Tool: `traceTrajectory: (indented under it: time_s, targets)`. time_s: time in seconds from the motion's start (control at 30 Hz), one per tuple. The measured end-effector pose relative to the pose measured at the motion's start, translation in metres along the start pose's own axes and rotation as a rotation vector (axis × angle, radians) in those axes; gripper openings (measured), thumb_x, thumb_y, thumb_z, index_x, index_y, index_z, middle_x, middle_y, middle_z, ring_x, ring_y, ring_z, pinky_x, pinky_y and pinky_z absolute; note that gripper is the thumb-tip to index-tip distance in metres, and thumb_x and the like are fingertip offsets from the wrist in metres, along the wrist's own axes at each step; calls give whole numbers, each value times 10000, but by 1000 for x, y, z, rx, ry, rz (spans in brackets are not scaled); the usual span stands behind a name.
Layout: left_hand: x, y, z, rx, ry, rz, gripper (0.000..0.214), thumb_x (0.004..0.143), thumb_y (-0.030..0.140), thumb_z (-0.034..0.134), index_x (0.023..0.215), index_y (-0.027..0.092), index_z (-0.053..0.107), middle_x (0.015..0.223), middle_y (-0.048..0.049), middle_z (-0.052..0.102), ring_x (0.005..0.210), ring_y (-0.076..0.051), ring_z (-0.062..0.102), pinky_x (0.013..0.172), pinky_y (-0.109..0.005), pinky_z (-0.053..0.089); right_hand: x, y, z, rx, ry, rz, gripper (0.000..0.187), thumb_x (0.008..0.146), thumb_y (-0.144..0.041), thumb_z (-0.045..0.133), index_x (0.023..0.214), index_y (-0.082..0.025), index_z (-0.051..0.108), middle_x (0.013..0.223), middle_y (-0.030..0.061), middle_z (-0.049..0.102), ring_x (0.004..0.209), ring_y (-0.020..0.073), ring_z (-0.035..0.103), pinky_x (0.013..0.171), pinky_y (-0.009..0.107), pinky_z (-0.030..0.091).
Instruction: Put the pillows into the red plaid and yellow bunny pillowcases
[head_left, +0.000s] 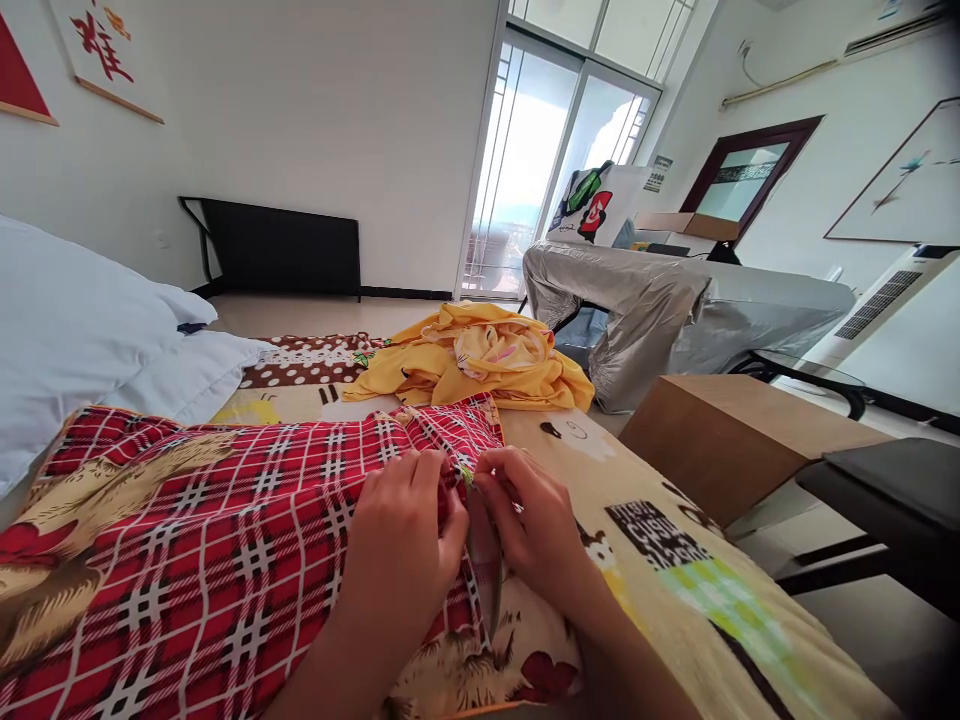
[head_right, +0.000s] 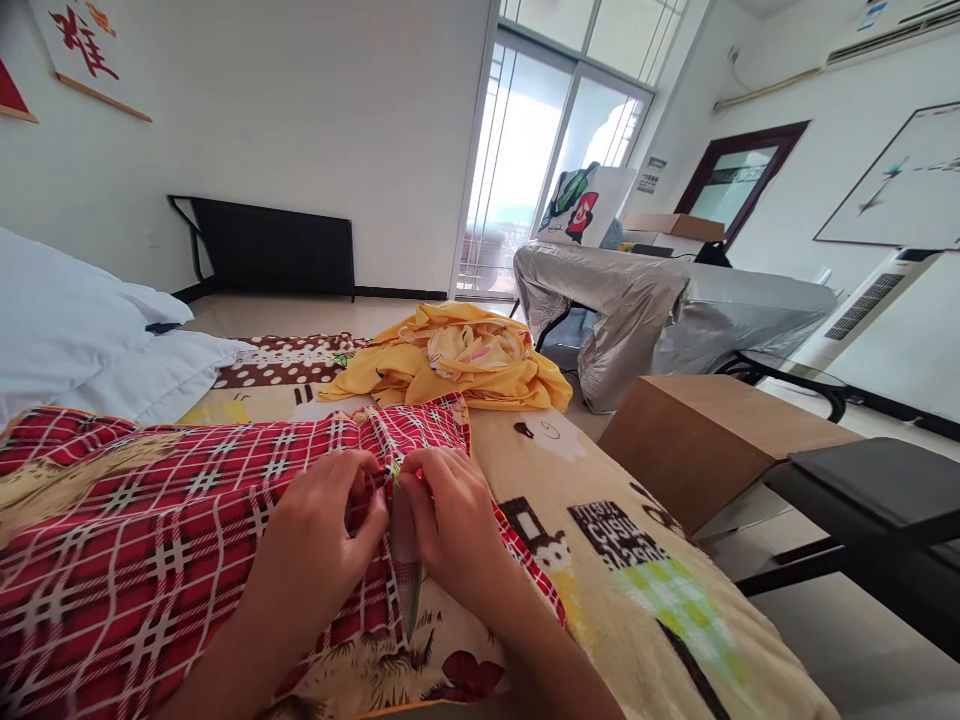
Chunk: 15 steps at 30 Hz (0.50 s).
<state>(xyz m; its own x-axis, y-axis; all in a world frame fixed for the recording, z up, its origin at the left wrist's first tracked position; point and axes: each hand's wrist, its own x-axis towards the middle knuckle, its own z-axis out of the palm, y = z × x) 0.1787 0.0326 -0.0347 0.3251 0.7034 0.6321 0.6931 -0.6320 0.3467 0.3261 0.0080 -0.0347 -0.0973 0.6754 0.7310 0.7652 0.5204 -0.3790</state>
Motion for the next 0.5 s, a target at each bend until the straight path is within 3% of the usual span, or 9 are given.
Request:
traceTrajectory:
  time_s: [0.1,0.2,0.33,0.5]
  targets:
    - [3,-6,3,-81,66,95,281,899,156,435,1114,216,605,1109,-83,602,1050,-252,546,881,-431,400,0,-1,-1,5,2,-16,107,940,-160,432,871,-194,506,790,17,612,724,126,553,683,254,433]
    - [5,-10,4,-194,-53,116,346,935,147,384,1121,299,633,1278,-40,548,1183,-235,495,953,-441,369,0,-2,-1,17,-11,-21,112,948,-166,427,881,-196,511,801,19,615,740,129,557,692,257,435]
    - [8,-14,3,-391,-202,36,341,947,161,394,1066,294,684,1267,-25,576,1190,-207,506,1007,-409,382,0,-3,0,24,-23,-26,126,950,-172,432,851,-198,505,776,14,605,722,126,553,681,253,435]
    - [9,-16,2,-441,-265,58,362,959,167,364,1158,273,647,1281,-49,570,1204,-194,500,1052,-395,380,0,-4,3,22,-34,-38,133,952,-177,430,845,-199,507,785,22,615,730,129,560,678,252,439]
